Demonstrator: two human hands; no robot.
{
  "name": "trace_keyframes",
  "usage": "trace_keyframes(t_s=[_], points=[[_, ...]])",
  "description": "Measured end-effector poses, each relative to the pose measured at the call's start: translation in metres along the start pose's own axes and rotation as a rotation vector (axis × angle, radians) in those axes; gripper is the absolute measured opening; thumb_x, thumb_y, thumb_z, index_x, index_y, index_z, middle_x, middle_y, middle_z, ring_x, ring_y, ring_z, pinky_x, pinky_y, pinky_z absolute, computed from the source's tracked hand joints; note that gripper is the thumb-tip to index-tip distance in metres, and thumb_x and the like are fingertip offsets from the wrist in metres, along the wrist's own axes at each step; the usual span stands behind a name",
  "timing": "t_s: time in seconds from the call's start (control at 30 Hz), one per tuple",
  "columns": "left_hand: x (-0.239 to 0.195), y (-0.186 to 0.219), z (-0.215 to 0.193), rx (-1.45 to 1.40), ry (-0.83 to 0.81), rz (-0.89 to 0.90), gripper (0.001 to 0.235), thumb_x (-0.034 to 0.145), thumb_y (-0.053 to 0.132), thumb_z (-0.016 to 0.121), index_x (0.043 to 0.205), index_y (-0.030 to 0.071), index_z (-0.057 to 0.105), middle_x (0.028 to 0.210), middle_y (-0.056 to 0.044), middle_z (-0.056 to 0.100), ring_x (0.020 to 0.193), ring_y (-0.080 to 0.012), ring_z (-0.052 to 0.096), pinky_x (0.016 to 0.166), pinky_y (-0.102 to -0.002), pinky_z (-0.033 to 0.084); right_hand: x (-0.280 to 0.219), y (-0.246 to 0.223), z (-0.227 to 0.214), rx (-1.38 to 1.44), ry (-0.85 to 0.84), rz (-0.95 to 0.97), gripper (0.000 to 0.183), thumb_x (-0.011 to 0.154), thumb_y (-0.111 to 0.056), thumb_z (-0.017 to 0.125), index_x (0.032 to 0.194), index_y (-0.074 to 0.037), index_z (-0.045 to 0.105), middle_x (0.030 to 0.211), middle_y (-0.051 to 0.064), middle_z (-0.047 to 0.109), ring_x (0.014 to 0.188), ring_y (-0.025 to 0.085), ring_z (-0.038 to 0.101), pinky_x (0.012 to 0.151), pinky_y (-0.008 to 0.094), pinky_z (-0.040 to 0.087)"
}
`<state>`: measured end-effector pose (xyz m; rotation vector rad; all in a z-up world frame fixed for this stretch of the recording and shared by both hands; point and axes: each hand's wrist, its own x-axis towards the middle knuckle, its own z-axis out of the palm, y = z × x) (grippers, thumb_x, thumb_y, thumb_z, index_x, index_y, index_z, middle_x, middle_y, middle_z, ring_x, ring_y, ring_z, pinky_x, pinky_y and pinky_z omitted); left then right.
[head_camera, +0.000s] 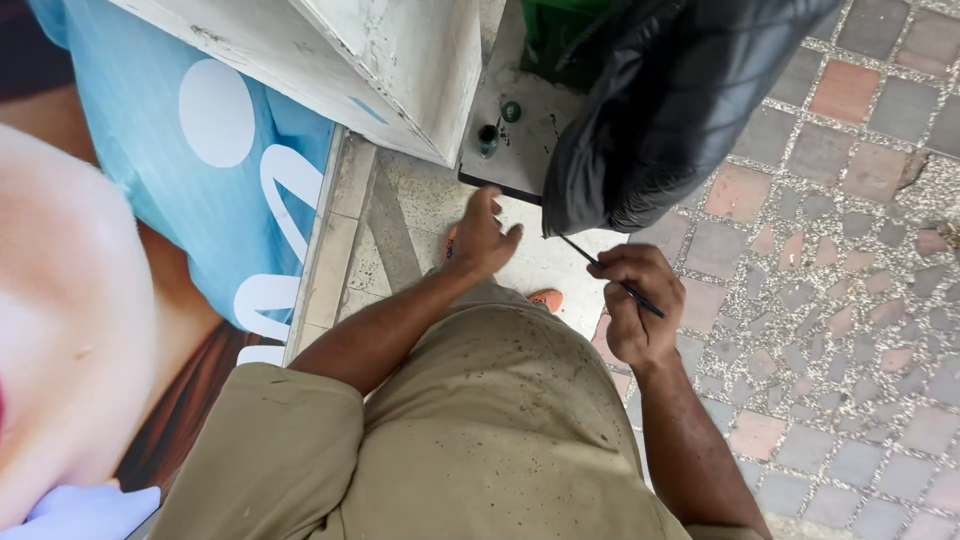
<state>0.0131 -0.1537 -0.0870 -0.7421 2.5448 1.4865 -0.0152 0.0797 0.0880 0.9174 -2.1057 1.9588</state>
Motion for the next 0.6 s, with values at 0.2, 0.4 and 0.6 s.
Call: trace_keyframes(t_s=[0.2,0.4,0.6], points=[[0.062,0.018,-0.073,0.041,0.059,0.241,0.094,0.072,0.021,0.09,0.148,0.015,0.035,0.118,-0.018,0.051,0.087,-0.0427,0.072,0.069,-0.055,0.061,0.061,0.054,0.072,-0.187,-0.014,-0.051,0.018,0.09,0.006,0.062,0.092,-0.002,0.079,0.091,0.013,0.064,0.079,0.03,0.068,0.063,0.038,0.053],[0.124,-0.034,-0.048,0.136,-0.046,0.413,0.061,0.079,0.018,0.087,0.133,0.022,0.06,0.113,-0.009,0.049,0.08,-0.0434,0.072,0.064,-0.052,0.065,0.094,0.085,0.12,-0.345,-0.008,0.071,0.013,0.083,0.01,0.071,0.091,0.001,0.077,0.086,0.019,0.069,0.074,0.037,0.073,0.053,0.038,0.058],[0.133,-0.04,-0.053,0.095,-0.078,0.448,0.054,0.08,0.016,0.086,0.13,0.021,0.065,0.109,-0.008,0.052,0.081,-0.042,0.074,0.061,-0.05,0.066,0.106,0.097,0.141,-0.327,0.032,0.13,0.013,0.08,0.015,0.071,0.09,0.006,0.07,0.081,0.023,0.066,0.068,0.041,0.071,0.051,0.043,0.062]])
